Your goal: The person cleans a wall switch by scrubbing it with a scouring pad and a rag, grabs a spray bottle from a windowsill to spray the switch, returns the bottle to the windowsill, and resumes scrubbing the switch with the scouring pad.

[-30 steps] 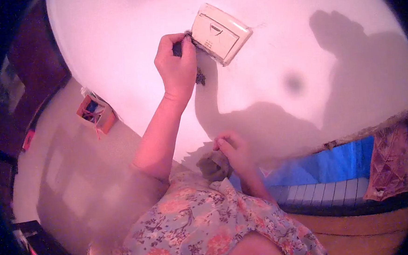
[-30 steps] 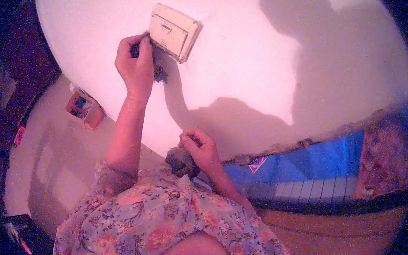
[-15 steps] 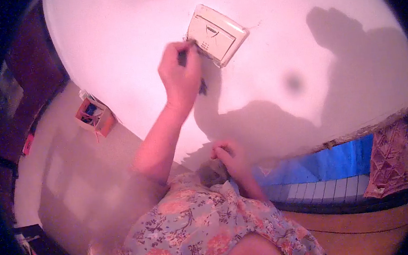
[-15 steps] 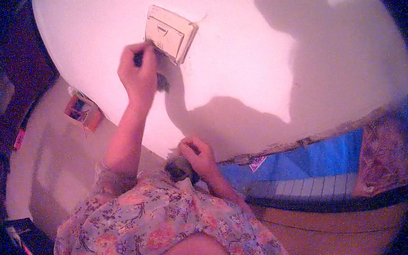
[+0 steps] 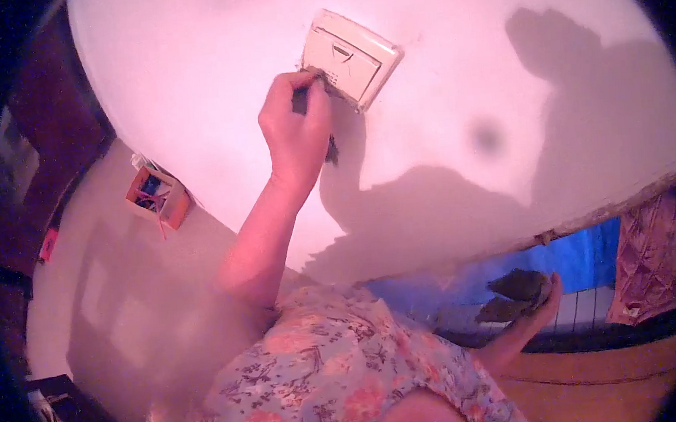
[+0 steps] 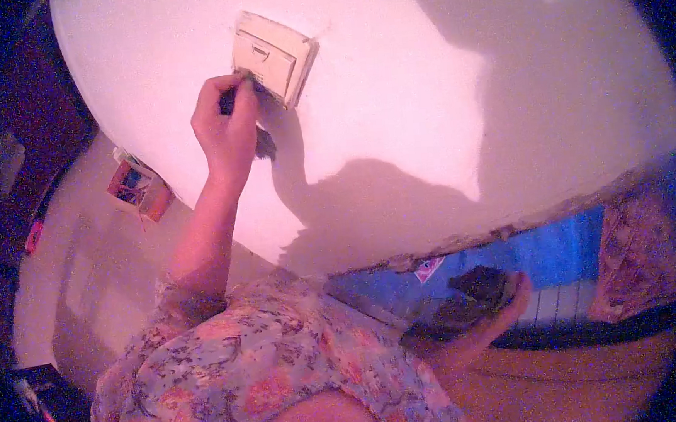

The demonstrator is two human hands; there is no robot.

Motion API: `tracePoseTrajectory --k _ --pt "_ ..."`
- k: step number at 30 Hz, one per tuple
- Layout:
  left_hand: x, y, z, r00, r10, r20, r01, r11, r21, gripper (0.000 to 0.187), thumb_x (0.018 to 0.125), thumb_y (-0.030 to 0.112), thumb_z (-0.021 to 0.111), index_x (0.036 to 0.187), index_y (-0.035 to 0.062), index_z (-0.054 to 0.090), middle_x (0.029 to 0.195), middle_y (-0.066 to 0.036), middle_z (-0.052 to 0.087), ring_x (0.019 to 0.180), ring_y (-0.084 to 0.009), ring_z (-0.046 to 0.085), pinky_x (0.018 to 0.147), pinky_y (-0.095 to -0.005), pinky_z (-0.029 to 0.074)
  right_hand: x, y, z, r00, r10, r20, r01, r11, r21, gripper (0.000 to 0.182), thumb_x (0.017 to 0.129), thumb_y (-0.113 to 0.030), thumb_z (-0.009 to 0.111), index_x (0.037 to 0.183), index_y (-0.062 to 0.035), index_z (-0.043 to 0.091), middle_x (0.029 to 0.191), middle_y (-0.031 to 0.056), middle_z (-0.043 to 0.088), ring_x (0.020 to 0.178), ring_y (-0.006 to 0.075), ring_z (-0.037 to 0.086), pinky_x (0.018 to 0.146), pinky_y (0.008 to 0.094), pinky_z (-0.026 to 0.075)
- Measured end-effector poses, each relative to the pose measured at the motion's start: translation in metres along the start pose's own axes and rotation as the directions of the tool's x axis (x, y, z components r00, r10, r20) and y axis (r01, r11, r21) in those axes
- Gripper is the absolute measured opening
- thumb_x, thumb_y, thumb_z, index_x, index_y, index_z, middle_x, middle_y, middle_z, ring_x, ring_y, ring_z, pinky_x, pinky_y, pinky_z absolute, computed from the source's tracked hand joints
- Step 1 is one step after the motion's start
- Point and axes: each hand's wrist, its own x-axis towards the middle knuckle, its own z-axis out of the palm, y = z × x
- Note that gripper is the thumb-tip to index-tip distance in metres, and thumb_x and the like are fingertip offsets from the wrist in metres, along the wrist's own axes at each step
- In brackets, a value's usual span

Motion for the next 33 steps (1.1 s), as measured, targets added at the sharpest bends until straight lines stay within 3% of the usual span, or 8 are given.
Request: tracePoseTrajectory --k 5,7,12,15,16,18,22,33 --pt "-0.007 0.012 -0.001 0.999 -0.045 0.028 0.043 0.996 0.074 0.010 0.078 0.006 0.055 0.080 -0.0033 0.055 0.075 -0.012 0.058 0.068 -0.0133 0.054 0.064 -0.0267 0.045 0.022 0.018 0.008 0.987 -0.085 0.136 0.084 0.996 0.011 0.028 0.080 -0.024 0.055 0.097 -0.0021 0.056 0.087 0.0059 0.055 0.084 0.0176 0.052 0.077 0.0302 0.042" --pt "-0.016 0.018 -0.003 0.990 -0.113 0.086 0.112 0.994 0.012 0.010 0.078 0.007 0.055 0.080 -0.0034 0.055 0.073 -0.011 0.057 0.067 -0.0132 0.054 0.064 -0.0263 0.045 0.011 0.018 0.026 0.964 -0.231 0.128 0.251 0.954 -0.166 0.026 0.080 -0.021 0.055 0.098 -0.0016 0.056 0.090 0.0067 0.056 0.085 0.0188 0.052 0.076 0.0313 0.042" --pt "0.008 0.014 -0.010 0.973 -0.228 0.020 0.229 0.971 -0.073 0.012 0.078 0.007 0.056 0.082 -0.0045 0.055 0.073 -0.010 0.058 0.067 -0.0131 0.053 0.063 -0.0260 0.044 -0.005 0.006 0.059 0.966 -0.187 0.177 0.213 0.967 -0.141 0.029 0.082 -0.020 0.051 0.102 0.0010 0.053 0.096 0.0085 0.056 0.087 0.0186 0.051 0.079 0.0318 0.041" --pt "-0.001 0.018 -0.011 0.985 -0.165 0.049 0.164 0.986 0.022 0.013 0.078 0.008 0.056 0.083 -0.0041 0.055 0.070 -0.009 0.057 0.068 -0.0123 0.053 0.061 -0.0267 0.044 -0.001 0.022 0.059 0.953 -0.240 0.186 0.264 0.958 -0.116 0.032 0.084 -0.020 0.046 0.105 0.0024 0.052 0.099 0.0102 0.055 0.091 0.0196 0.051 0.081 0.0330 0.040" --pt "-0.008 0.013 -0.013 0.991 0.117 0.070 -0.122 0.990 0.068 0.012 0.079 0.008 0.056 0.081 -0.0035 0.056 0.069 -0.008 0.057 0.066 -0.0112 0.052 0.060 -0.0260 0.044 -0.002 0.024 0.061 0.923 -0.309 0.228 0.354 0.916 -0.191 0.034 0.085 -0.021 0.043 0.107 0.0030 0.051 0.100 0.0111 0.054 0.093 0.0207 0.051 0.083 0.0341 0.040" --pt "-0.014 0.012 -0.013 0.985 -0.140 0.101 0.145 0.989 -0.041 0.012 0.080 0.008 0.055 0.081 -0.0037 0.056 0.070 -0.008 0.057 0.065 -0.0110 0.052 0.059 -0.0253 0.044 -0.012 0.021 0.071 0.943 -0.280 0.177 0.303 0.946 -0.117 0.035 0.085 -0.022 0.042 0.108 0.0031 0.051 0.101 0.0118 0.054 0.094 0.0218 0.050 0.084 0.0349 0.040" --pt "0.000 0.005 -0.014 0.960 -0.278 0.027 0.279 0.956 -0.085 0.011 0.080 0.007 0.055 0.080 -0.0036 0.055 0.068 -0.008 0.056 0.063 -0.0097 0.050 0.058 -0.0246 0.043 0.002 0.043 0.055 0.935 -0.288 0.207 0.325 0.930 -0.170 0.035 0.085 -0.022 0.041 0.107 0.0032 0.052 0.103 0.0122 0.054 0.095 0.0240 0.049 0.085 0.0365 0.039" --pt "0.012 0.000 -0.018 0.978 -0.204 0.049 0.204 0.979 -0.003 0.010 0.078 0.007 0.055 0.076 -0.0035 0.055 0.067 -0.008 0.056 0.063 -0.0096 0.050 0.059 -0.0247 0.043 -0.004 0.046 0.069 0.985 -0.139 0.103 0.139 0.990 0.008 0.040 0.089 -0.026 0.040 0.116 0.0019 0.047 0.111 0.0118 0.051 0.098 0.0228 0.049 0.088 0.0366 0.038"
